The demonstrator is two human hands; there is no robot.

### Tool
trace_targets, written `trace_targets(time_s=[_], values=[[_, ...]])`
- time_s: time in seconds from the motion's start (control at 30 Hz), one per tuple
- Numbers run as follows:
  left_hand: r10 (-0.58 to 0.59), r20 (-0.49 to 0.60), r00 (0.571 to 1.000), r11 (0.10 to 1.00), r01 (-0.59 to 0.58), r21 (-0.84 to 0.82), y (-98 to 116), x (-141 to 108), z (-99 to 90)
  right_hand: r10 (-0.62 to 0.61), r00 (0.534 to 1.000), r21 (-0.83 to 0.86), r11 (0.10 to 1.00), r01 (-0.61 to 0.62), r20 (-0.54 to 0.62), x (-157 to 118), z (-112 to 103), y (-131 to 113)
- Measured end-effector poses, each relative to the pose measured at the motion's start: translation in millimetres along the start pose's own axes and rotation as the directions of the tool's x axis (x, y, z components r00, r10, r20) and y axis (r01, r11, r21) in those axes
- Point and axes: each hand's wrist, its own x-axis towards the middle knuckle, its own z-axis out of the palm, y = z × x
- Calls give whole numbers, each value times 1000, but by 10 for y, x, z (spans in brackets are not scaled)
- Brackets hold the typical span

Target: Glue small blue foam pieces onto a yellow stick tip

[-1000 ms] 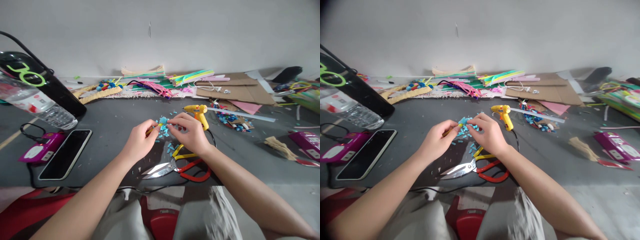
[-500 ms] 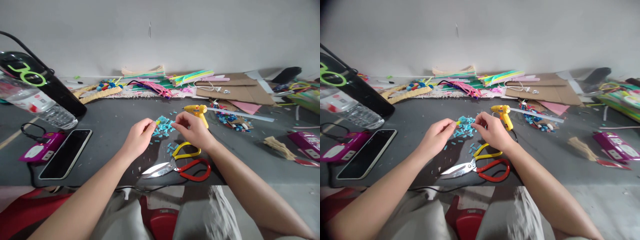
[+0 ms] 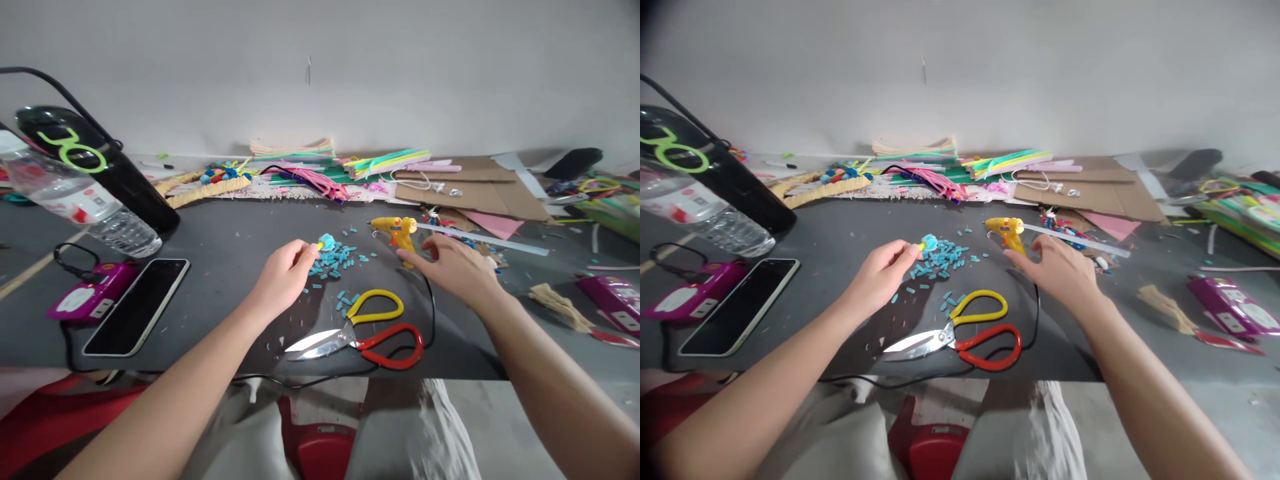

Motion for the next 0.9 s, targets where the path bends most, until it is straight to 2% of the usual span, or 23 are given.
trace_targets(time_s=[0.1, 0.17, 0.23, 0.27, 0.33, 0.4, 0.47, 0.57, 0.67, 0.77, 0.9], values=[[11, 17, 1000, 1000, -11, 11, 11, -1, -2, -105, 991, -4, 994, 106, 78, 180, 79, -65], [18, 15, 1000, 1000, -18, 25, 10, 4, -1, -119, 989, -9, 993, 120, 92, 280, 127, -136], [25, 7, 1000, 999, -25, 47, 3, 12, 0, -168, 983, 102, 982, 160, 76, 344, 163, -205], [30, 0, 1000, 998, -30, 59, -4, 17, 0, -217, 974, 217, 955, 200, 59, 357, 176, -239], [38, -16, 999, 996, -36, 84, -23, 28, -2, -316, 949, 511, 817, 266, 11, 342, 194, -311], [41, -31, 999, 994, -37, 107, -46, 41, -6, -329, 944, 744, 627, 230, -14, 278, 197, -390], [40, -38, 998, 992, -35, 125, -68, 54, -12, -296, 955, 859, 494, 136, 19, 183, 188, -469], [40, -42, 998, 988, -33, 151, -91, 69, -14, -314, 948, 917, 391, 76, 56, 42, 166, -563], [39, -48, 998, 984, -30, 175, -101, 73, -6, -395, 917, 927, 363, 94, 61, -54, 160, -615], [33, -48, 998, 983, -24, 183, -101, 68, 3, -472, 879, 917, 374, 136, 62, -103, 177, -647], [52, -41, 998, 981, -43, 189, -102, 61, 9, -508, 861, 913, 368, 174, 40, -126, 210, -684]])
